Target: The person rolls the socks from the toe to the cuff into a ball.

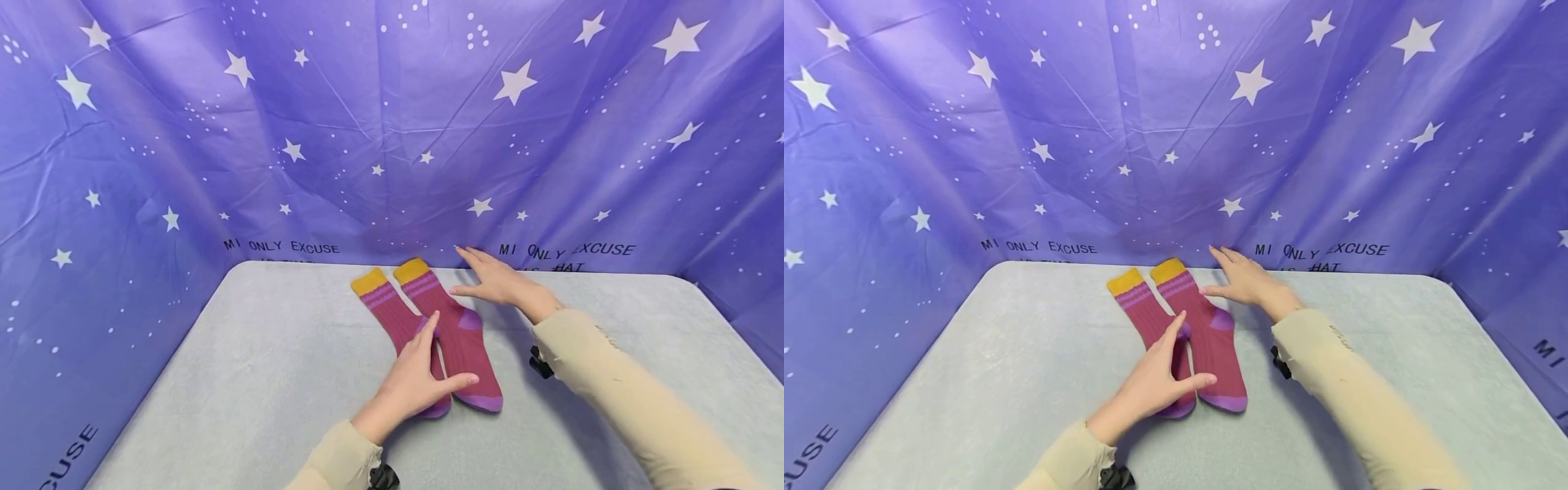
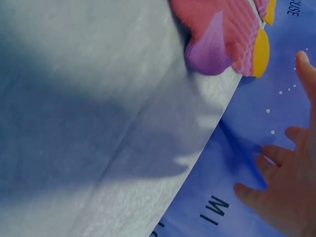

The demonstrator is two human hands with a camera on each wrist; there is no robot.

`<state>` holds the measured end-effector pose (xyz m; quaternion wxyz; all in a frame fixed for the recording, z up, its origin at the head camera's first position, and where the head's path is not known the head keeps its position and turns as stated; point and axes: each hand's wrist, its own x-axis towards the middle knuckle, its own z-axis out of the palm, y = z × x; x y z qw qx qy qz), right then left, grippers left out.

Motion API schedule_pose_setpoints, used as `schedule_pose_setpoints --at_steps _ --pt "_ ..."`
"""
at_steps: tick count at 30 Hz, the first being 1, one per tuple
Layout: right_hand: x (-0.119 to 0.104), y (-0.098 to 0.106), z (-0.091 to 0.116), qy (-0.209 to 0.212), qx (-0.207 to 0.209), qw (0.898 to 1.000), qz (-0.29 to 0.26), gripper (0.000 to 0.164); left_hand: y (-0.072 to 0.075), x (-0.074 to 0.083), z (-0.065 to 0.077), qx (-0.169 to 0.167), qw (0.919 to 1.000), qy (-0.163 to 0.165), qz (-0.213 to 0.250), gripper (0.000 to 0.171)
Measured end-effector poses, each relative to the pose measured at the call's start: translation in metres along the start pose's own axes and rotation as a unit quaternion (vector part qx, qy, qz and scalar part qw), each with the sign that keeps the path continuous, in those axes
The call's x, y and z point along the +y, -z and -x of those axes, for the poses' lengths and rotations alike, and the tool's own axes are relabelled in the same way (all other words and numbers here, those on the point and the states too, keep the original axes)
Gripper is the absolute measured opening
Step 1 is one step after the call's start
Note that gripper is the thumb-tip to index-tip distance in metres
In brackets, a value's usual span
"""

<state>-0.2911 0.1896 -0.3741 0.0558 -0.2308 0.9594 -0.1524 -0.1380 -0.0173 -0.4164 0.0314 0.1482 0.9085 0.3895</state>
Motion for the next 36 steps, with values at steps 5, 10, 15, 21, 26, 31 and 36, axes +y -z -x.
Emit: schedule_pose_setpoints --at_steps 5,10,15,21,26,31,36 --pt "-0.006 -0.003 -0.007 -0.006 -0.028 0.998 -0.054 0.086 -0.002 0.0 0.005 -0.015 0.9926 0.012 0.12 0.087" --pt "-0.01 -0.008 -0.015 -0.016 -0.062 0.994 -0.09 0.078 -0.002 -0.003 0.006 -0.026 0.9783 0.03 0.203 0.065" --pt "-0.015 -0.011 -0.022 -0.035 -0.066 0.991 -0.106 0.07 -0.003 -0.008 0.007 -0.025 0.9785 0.039 0.201 0.05" --pt "-0.022 -0.015 -0.028 -0.1 -0.064 0.976 -0.182 0.06 -0.007 -0.012 0.005 -0.014 0.9795 0.058 0.192 0.04" --pt "-0.024 -0.024 -0.033 -0.132 -0.052 0.966 -0.215 0.047 -0.007 -0.012 0.001 -0.01 0.9906 0.05 0.127 0.027" --pt "-0.031 -0.03 -0.036 -0.159 -0.027 0.966 -0.2 0.035 -0.005 -0.009 -0.004 -0.005 0.9967 0.037 0.073 0.019" --pt "-0.033 -0.033 -0.039 -0.165 -0.013 0.969 -0.183 0.026 -0.006 -0.009 -0.009 -0.008 0.997 0.047 0.06 0.023"
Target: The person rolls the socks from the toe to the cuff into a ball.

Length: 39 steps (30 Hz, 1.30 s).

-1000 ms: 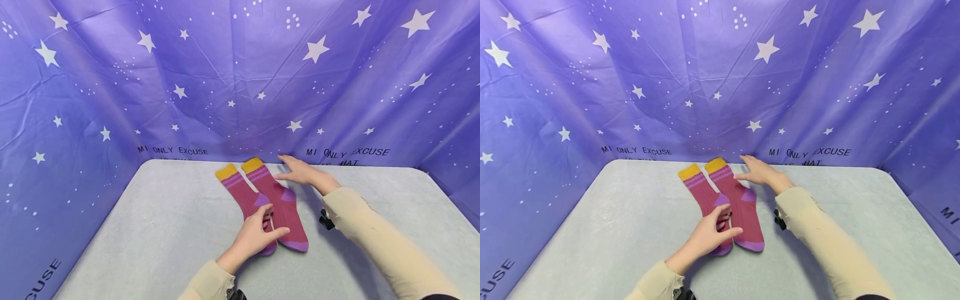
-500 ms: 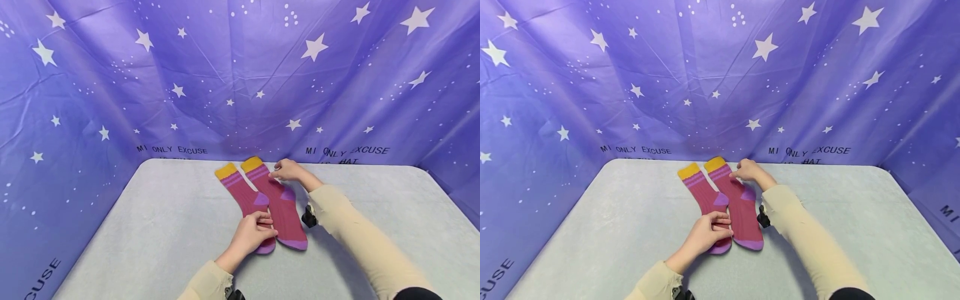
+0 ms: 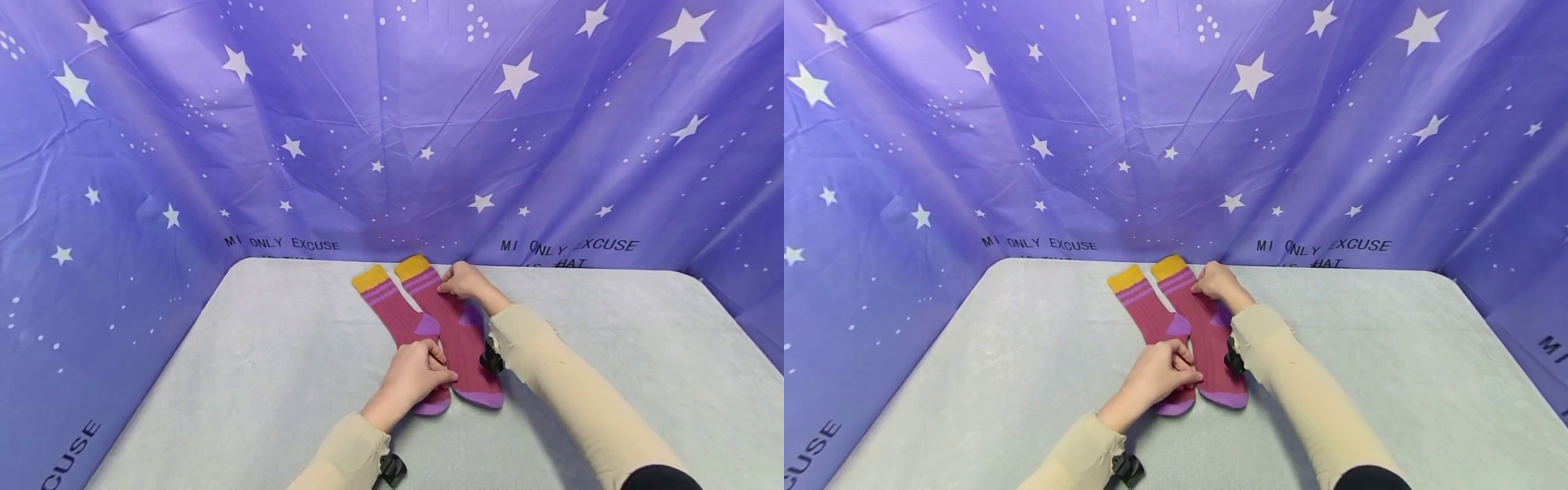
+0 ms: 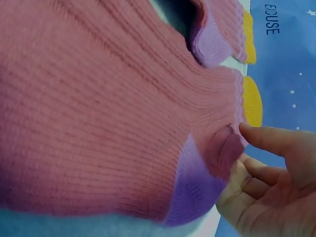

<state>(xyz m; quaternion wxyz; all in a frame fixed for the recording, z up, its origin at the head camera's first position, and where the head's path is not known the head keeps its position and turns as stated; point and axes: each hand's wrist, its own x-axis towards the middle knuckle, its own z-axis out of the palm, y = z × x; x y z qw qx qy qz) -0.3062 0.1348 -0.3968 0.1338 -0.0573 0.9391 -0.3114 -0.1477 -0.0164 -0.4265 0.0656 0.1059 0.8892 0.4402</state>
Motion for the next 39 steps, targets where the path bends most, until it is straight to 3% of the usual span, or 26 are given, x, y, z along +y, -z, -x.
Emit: schedule_pose_setpoints --at_steps 3,5,8,12,16,22,27,34,39 --pt "0.002 -0.001 -0.002 0.014 0.007 1.0 0.015 0.012 -0.003 0.0 -0.002 -0.002 0.9999 0.001 0.012 0.021" --pt "0.004 0.0 -0.002 0.023 0.008 1.0 0.01 0.018 -0.005 0.0 -0.002 -0.003 0.9998 0.001 0.02 0.02" --pt "0.006 0.0 -0.002 0.024 -0.007 0.999 -0.04 0.019 -0.007 0.0 -0.002 0.001 0.9999 0.001 0.017 0.021" --pt "0.006 0.0 -0.001 0.008 -0.029 0.99 -0.137 0.002 -0.009 0.002 -0.002 0.012 0.9997 -0.004 -0.022 0.026" --pt "0.001 0.002 0.002 -0.009 -0.051 0.975 -0.214 0.013 -0.011 0.003 -0.003 0.01 0.9996 0.004 -0.026 0.024" --pt "-0.002 0.012 0.011 -0.011 -0.081 0.962 -0.262 0.048 -0.009 0.0 0.0 -0.001 0.9967 0.026 0.076 0.031" --pt "-0.004 0.02 0.016 0.021 -0.08 0.949 -0.305 0.052 -0.005 -0.004 0.005 -0.014 0.9791 0.044 0.198 0.049" --pt "-0.017 0.033 0.023 0.038 -0.084 0.935 -0.342 0.052 0.002 -0.011 0.01 -0.049 0.9408 0.062 0.33 0.024" --pt "-0.031 0.034 0.025 0.049 -0.09 0.926 -0.363 0.052 0.011 -0.014 0.015 -0.064 0.9241 0.068 0.371 0.019"
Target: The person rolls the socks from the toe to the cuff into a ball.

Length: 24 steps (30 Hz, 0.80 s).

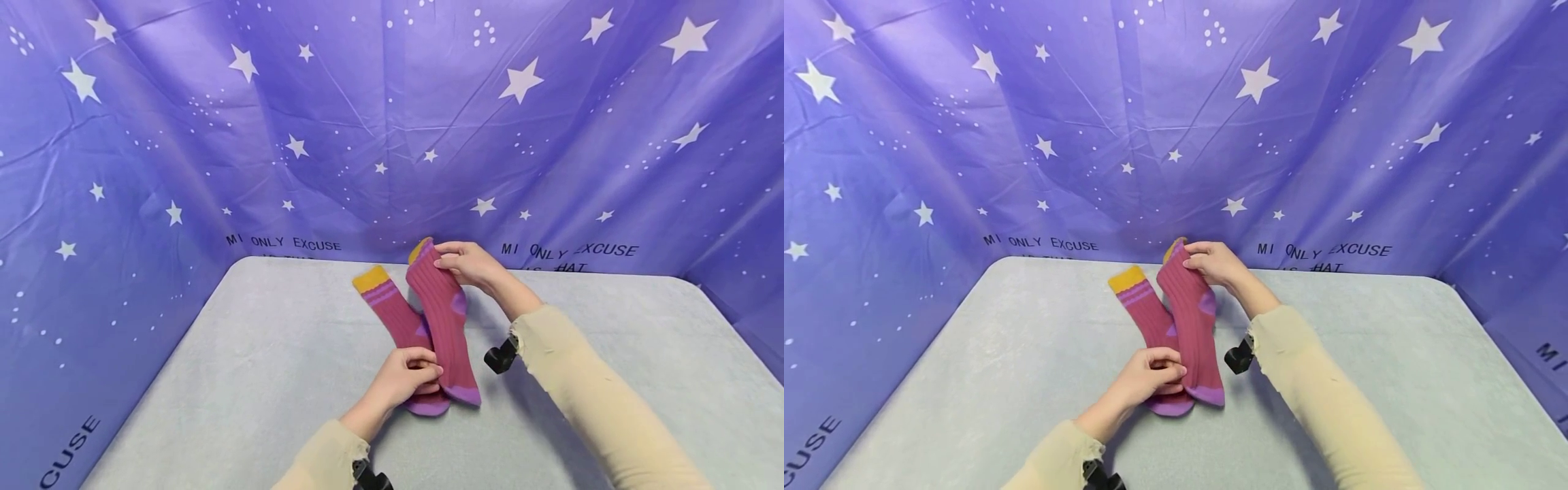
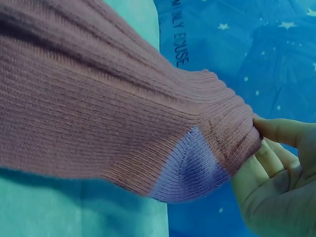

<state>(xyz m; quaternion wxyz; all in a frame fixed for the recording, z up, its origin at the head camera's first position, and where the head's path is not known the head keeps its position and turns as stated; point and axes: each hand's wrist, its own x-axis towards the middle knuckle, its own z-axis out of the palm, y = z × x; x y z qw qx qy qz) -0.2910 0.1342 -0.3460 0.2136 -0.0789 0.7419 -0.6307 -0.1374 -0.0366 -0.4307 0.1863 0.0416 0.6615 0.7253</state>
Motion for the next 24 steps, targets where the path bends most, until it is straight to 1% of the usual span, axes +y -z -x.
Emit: schedule_pose_setpoints --at_steps 3,7,9,14,18,24 --pt "-0.005 -0.01 -0.005 0.001 -0.007 1.0 0.001 0.051 0.007 0.002 0.003 -0.006 0.9998 0.005 0.018 0.015" --pt "-0.006 -0.023 -0.014 -0.003 -0.013 1.0 0.004 0.05 0.019 0.003 0.009 -0.014 0.999 0.014 0.04 0.007" --pt "-0.003 -0.03 -0.018 -0.002 -0.017 1.0 0.001 0.049 0.025 0.004 0.012 -0.015 0.9989 0.019 0.041 0.007" --pt "0.006 -0.044 -0.03 -0.001 -0.036 0.999 -0.021 0.047 0.037 0.004 0.023 -0.01 0.9989 0.037 0.028 0.01" --pt "0.013 -0.054 -0.041 -0.015 -0.051 0.998 -0.031 0.047 0.043 0.003 0.028 -0.002 0.9981 0.053 0.031 0.01" --pt "0.025 -0.063 -0.057 -0.045 -0.079 0.995 -0.052 0.05 0.05 -0.001 0.03 0.001 0.995 0.082 0.057 0.012"
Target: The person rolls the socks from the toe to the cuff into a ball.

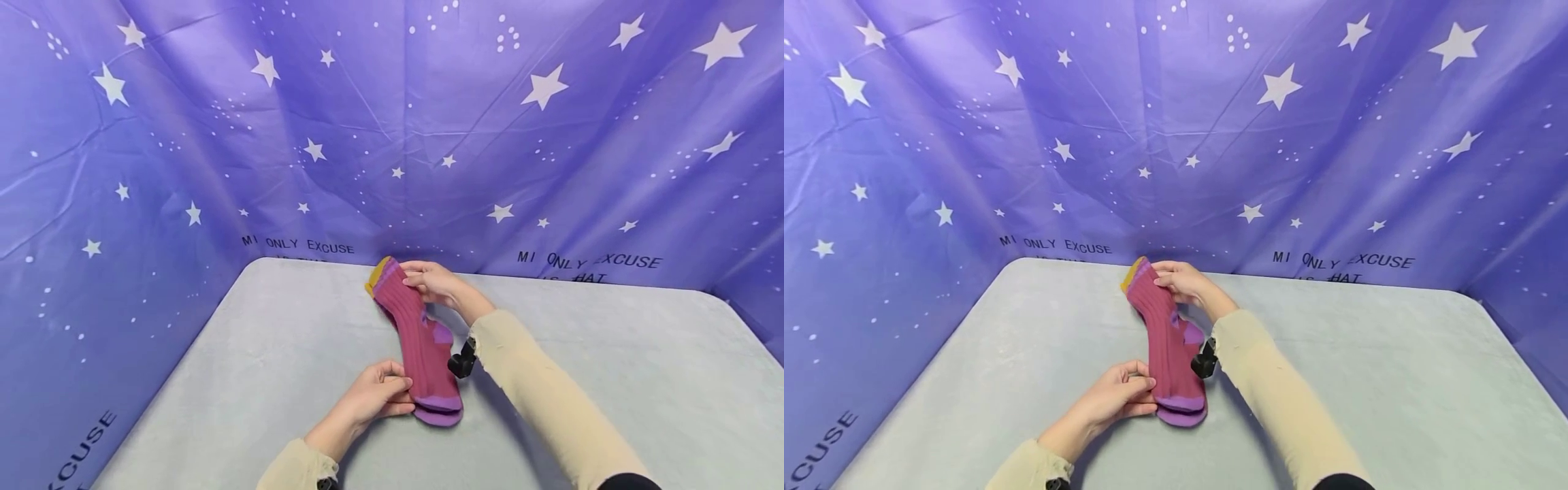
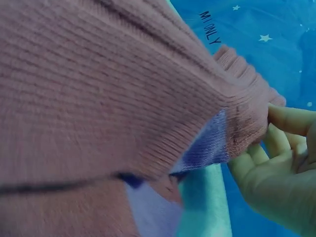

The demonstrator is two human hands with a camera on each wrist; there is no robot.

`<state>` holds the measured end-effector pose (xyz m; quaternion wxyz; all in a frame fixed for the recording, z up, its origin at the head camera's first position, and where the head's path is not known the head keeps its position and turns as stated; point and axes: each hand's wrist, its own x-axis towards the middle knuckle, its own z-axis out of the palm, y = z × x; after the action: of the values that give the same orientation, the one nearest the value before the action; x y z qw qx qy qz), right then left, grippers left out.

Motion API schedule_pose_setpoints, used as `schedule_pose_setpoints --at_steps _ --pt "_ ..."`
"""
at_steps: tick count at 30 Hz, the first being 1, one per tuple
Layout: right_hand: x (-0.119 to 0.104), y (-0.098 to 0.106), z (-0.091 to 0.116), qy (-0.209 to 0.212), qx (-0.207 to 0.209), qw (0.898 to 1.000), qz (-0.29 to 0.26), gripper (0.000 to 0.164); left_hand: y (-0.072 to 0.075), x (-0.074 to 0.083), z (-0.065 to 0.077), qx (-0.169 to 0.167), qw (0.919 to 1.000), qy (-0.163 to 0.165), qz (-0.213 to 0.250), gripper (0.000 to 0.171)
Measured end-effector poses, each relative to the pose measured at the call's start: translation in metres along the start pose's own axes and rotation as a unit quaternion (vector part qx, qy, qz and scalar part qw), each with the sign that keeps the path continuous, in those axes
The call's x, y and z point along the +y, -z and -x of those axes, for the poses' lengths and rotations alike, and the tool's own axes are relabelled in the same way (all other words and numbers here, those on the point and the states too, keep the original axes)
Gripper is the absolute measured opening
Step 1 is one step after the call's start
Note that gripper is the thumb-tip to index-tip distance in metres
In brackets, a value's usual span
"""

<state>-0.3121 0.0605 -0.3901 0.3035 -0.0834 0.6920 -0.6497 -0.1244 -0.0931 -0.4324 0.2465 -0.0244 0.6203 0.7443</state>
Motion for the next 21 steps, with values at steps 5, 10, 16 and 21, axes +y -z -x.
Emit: schedule_pose_setpoints --at_steps 5,10,16,21 --pt "0.009 -0.002 -0.002 -0.014 -0.001 0.999 0.045 0.048 -0.001 -0.002 0.001 -0.011 0.9999 0.005 0.007 0.015" --pt "0.009 -0.001 0.01 -0.025 -0.028 0.987 0.153 0.051 0.001 -0.006 0.001 -0.022 0.9996 0.01 0.015 0.016" --pt "0.01 0.01 0.026 0.019 -0.064 0.95 0.305 0.037 0.005 -0.005 0.002 -0.028 0.9993 0.011 0.022 0.015" --pt "0.014 0.014 0.034 0.076 -0.054 0.932 0.349 0.012 0.004 -0.003 0.004 -0.034 0.9991 0.012 0.021 0.013"
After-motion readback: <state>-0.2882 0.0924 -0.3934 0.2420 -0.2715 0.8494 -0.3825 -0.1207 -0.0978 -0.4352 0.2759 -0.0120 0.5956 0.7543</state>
